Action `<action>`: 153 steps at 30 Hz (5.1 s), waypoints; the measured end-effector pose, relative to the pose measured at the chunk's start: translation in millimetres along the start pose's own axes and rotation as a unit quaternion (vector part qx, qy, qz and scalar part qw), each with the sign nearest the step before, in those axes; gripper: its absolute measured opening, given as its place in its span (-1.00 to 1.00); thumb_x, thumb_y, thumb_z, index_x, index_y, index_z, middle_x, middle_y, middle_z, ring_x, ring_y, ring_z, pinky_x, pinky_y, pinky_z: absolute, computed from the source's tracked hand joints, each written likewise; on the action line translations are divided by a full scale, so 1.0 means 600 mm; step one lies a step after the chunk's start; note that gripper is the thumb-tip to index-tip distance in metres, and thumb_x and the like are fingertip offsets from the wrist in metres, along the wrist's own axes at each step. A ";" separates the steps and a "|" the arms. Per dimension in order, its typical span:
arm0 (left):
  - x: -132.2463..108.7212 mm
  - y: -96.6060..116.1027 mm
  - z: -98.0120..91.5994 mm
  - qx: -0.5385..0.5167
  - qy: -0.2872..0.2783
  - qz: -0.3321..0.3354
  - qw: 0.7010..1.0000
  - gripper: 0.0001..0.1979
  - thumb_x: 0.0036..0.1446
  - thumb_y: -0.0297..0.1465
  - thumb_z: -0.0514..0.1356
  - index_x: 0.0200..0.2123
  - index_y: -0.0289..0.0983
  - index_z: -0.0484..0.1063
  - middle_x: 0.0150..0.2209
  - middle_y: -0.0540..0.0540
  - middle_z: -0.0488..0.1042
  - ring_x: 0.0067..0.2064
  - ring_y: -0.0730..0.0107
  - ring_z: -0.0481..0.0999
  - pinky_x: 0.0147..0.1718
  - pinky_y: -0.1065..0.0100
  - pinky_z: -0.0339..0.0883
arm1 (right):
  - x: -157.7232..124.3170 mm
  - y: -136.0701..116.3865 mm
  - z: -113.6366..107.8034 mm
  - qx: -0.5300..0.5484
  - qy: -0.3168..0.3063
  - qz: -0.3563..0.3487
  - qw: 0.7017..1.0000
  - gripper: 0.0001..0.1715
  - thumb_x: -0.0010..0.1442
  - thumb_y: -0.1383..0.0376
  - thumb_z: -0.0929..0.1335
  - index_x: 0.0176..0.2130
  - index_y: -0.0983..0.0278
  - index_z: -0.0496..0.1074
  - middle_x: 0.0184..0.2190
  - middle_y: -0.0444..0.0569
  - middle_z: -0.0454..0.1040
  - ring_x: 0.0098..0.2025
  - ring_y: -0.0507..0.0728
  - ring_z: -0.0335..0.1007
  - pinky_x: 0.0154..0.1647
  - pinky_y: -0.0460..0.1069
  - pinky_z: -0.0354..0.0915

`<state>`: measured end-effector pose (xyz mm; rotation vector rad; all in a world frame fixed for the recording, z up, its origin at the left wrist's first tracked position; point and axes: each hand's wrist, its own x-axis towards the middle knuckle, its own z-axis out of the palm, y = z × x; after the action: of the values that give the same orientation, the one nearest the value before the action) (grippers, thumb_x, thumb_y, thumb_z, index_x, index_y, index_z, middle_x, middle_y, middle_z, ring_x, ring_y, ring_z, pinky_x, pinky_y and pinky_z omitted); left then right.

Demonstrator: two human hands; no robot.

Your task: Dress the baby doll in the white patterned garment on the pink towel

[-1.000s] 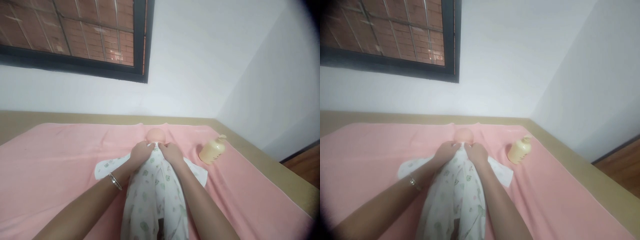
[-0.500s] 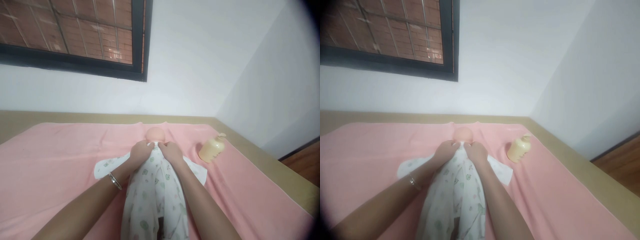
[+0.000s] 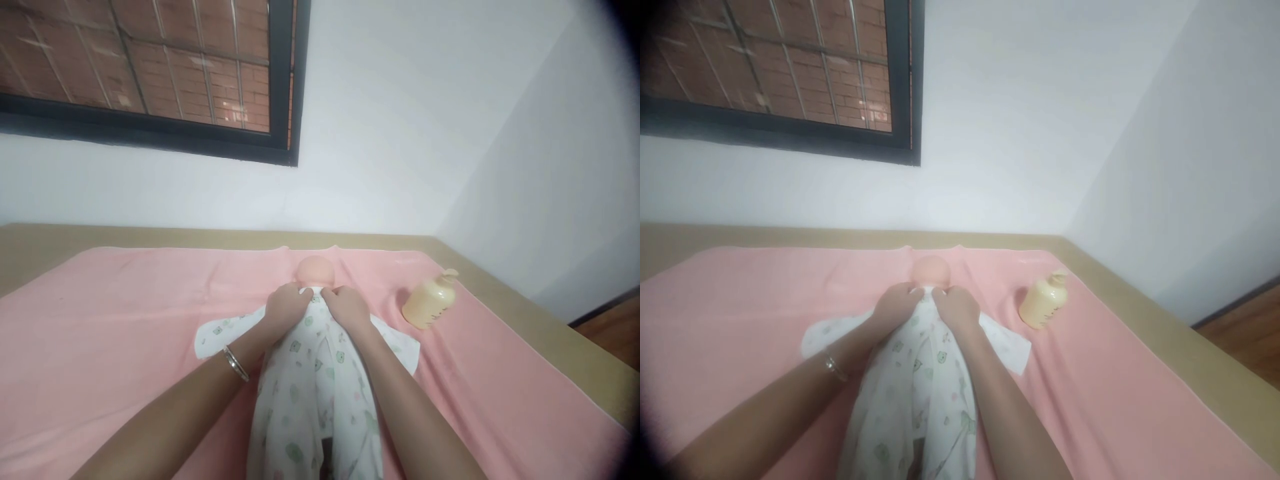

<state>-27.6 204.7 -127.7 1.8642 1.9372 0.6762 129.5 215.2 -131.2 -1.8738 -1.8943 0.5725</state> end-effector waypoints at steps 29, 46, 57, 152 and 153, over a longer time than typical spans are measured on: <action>-0.004 0.002 -0.006 -0.021 -0.002 0.000 1.000 -0.67 0.08 -0.21 -0.03 -0.43 -0.25 0.43 -0.36 -0.11 0.52 -0.36 0.31 0.44 -0.43 0.38 0.16 | 0.001 0.004 -0.008 0.031 -0.025 0.009 0.999 -0.50 0.11 -0.03 0.18 -0.51 0.28 0.40 -0.55 -0.01 0.46 -0.51 0.08 0.34 -0.59 -0.09 0.02; -0.002 0.002 -0.005 -0.014 0.002 -0.003 1.000 -0.68 0.08 -0.21 -0.02 -0.40 -0.25 0.46 -0.34 -0.11 0.52 -0.34 0.30 0.44 -0.42 0.38 0.16 | -0.001 0.002 -0.006 0.035 -0.024 0.014 0.999 -0.51 0.13 -0.01 0.17 -0.51 0.26 0.41 -0.59 -0.06 0.46 -0.53 0.06 0.32 -0.58 -0.10 0.01; -0.002 0.004 -0.005 -0.010 0.008 -0.002 1.000 -0.68 0.07 -0.21 -0.03 -0.44 -0.25 0.44 -0.37 -0.11 0.51 -0.37 0.31 0.42 -0.44 0.38 0.13 | -0.001 0.003 -0.005 0.034 -0.020 0.011 0.999 -0.49 0.14 -0.02 0.17 -0.53 0.27 0.41 -0.59 -0.03 0.46 -0.53 0.06 0.31 -0.58 -0.10 0.00; -0.036 0.019 -0.002 0.226 0.135 0.134 0.955 -0.55 0.24 -0.30 -0.19 -0.42 -0.30 0.45 -0.39 -0.22 0.46 -0.27 0.17 0.42 -0.25 0.21 0.11 | -0.051 -0.046 -0.034 -0.136 -0.036 -0.057 0.988 -0.40 0.32 0.12 -0.01 -0.26 0.29 0.45 -0.31 0.12 0.47 -0.28 0.19 0.40 -0.36 0.00 0.18; -0.037 0.019 -0.001 0.226 0.136 0.135 0.955 -0.55 0.25 -0.31 -0.19 -0.42 -0.30 0.45 -0.39 -0.22 0.46 -0.27 0.18 0.42 -0.25 0.21 0.11 | -0.046 -0.042 -0.032 -0.123 -0.041 -0.048 0.990 -0.37 0.32 0.09 -0.03 -0.26 0.29 0.46 -0.29 0.13 0.48 -0.28 0.19 0.41 -0.35 0.00 0.19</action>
<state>-17.3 182.9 -122.0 2.4627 2.1693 0.6337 119.6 187.1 -101.2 -1.9179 -2.1821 0.4060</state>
